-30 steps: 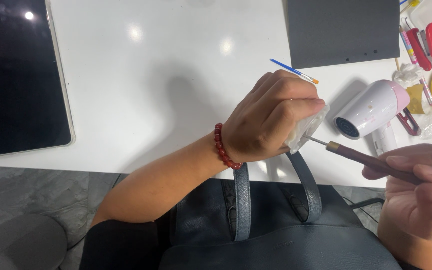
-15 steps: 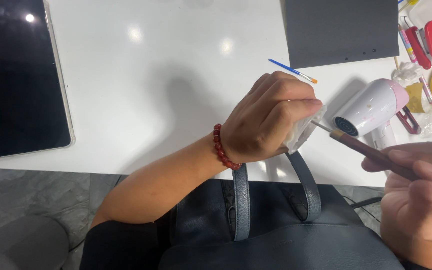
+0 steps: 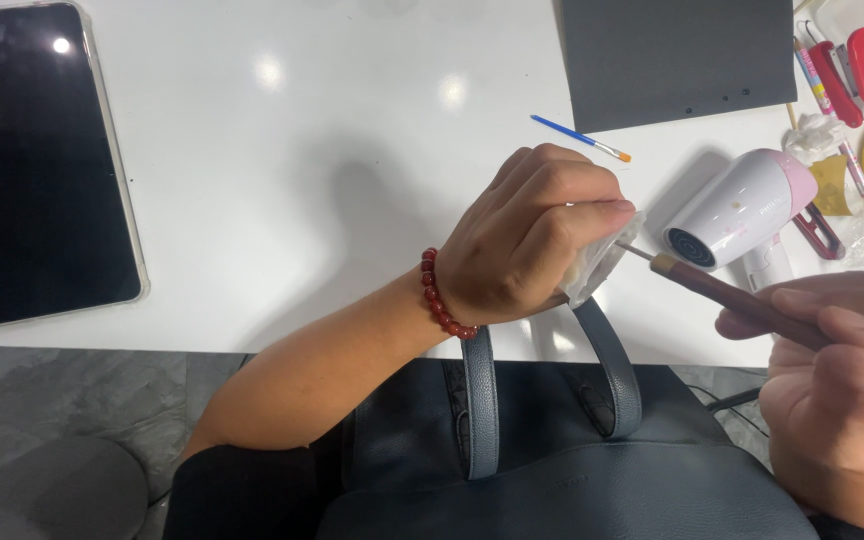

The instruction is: Applying edge paint or adhesive to a leather bag handle and cleaning it.

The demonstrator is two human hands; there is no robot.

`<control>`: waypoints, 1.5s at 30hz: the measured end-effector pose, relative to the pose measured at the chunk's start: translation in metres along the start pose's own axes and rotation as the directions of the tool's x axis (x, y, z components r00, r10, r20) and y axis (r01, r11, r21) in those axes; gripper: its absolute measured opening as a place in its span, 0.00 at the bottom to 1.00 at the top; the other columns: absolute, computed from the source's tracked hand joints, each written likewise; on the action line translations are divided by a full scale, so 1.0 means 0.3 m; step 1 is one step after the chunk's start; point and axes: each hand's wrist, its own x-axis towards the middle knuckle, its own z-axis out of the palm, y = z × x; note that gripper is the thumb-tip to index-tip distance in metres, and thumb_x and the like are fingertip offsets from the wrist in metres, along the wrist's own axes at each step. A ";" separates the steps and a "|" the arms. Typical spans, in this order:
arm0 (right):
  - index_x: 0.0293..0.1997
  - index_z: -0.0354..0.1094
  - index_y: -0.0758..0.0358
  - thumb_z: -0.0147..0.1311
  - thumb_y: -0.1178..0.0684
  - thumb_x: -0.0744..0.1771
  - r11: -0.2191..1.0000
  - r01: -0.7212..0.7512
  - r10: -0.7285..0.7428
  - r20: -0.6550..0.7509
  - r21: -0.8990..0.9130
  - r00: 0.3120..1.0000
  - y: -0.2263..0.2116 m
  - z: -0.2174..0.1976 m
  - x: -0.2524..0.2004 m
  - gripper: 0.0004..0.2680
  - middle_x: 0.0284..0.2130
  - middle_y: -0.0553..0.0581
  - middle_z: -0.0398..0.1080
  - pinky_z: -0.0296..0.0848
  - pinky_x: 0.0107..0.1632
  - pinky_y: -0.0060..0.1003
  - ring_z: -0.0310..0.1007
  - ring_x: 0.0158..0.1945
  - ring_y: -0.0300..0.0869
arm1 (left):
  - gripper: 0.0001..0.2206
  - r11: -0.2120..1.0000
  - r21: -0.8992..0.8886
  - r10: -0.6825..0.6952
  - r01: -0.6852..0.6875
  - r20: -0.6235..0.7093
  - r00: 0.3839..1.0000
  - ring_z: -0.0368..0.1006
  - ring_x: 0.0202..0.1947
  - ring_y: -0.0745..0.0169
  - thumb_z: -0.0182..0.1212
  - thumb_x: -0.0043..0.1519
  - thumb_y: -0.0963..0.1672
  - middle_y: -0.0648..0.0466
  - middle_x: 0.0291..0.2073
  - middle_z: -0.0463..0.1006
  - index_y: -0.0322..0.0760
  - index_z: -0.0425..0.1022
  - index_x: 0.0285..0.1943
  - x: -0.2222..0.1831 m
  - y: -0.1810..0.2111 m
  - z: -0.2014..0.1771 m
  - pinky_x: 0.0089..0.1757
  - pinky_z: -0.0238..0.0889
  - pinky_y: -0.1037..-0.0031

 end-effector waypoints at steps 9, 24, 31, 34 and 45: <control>0.47 0.62 0.71 0.44 0.48 0.78 0.732 -0.466 0.494 0.085 0.497 0.865 -0.009 0.049 0.122 0.13 0.32 0.67 0.69 0.76 0.38 0.35 0.71 0.30 0.46 | 0.26 0.998 -0.057 0.039 -0.038 0.026 0.999 0.71 0.51 0.55 0.79 0.61 0.41 0.51 0.50 0.70 0.37 0.60 0.58 0.003 -0.005 -0.010 0.52 0.69 0.64; 0.45 0.65 0.74 0.49 0.56 0.77 0.434 -0.397 0.662 0.013 0.809 0.750 0.138 0.020 0.126 0.09 0.33 0.68 0.69 0.70 0.38 0.35 0.67 0.31 0.47 | 0.39 0.972 -0.150 -0.158 0.182 0.157 0.975 0.70 0.56 0.56 0.85 0.48 0.42 0.51 0.57 0.68 0.41 0.57 0.63 0.007 -0.024 -0.012 0.57 0.67 0.68; 0.50 0.64 0.73 0.43 0.56 0.77 0.470 -0.368 0.569 0.044 0.802 0.821 0.150 0.003 0.110 0.08 0.36 0.66 0.69 0.72 0.39 0.39 0.69 0.34 0.49 | 0.39 0.967 -0.140 -0.185 0.211 0.177 0.967 0.69 0.60 0.55 0.86 0.47 0.43 0.52 0.58 0.69 0.41 0.60 0.63 0.010 -0.021 -0.016 0.58 0.65 0.69; 0.50 0.64 0.71 0.43 0.54 0.75 0.619 -0.319 0.442 0.018 0.718 0.897 0.118 0.001 0.127 0.08 0.36 0.65 0.69 0.75 0.38 0.40 0.71 0.33 0.50 | 0.38 0.973 -0.128 -0.170 0.193 0.172 0.970 0.68 0.59 0.57 0.85 0.48 0.43 0.53 0.58 0.69 0.41 0.62 0.63 0.010 -0.022 -0.018 0.58 0.66 0.70; 0.52 0.65 0.64 0.44 0.49 0.70 0.932 -0.012 -0.038 0.132 0.362 0.991 -0.027 -0.016 0.126 0.11 0.38 0.62 0.70 0.81 0.41 0.41 0.73 0.35 0.52 | 0.32 0.982 -0.112 -0.137 0.150 0.120 0.983 0.69 0.57 0.60 0.85 0.53 0.44 0.56 0.56 0.71 0.41 0.66 0.63 0.019 -0.016 -0.028 0.57 0.67 0.72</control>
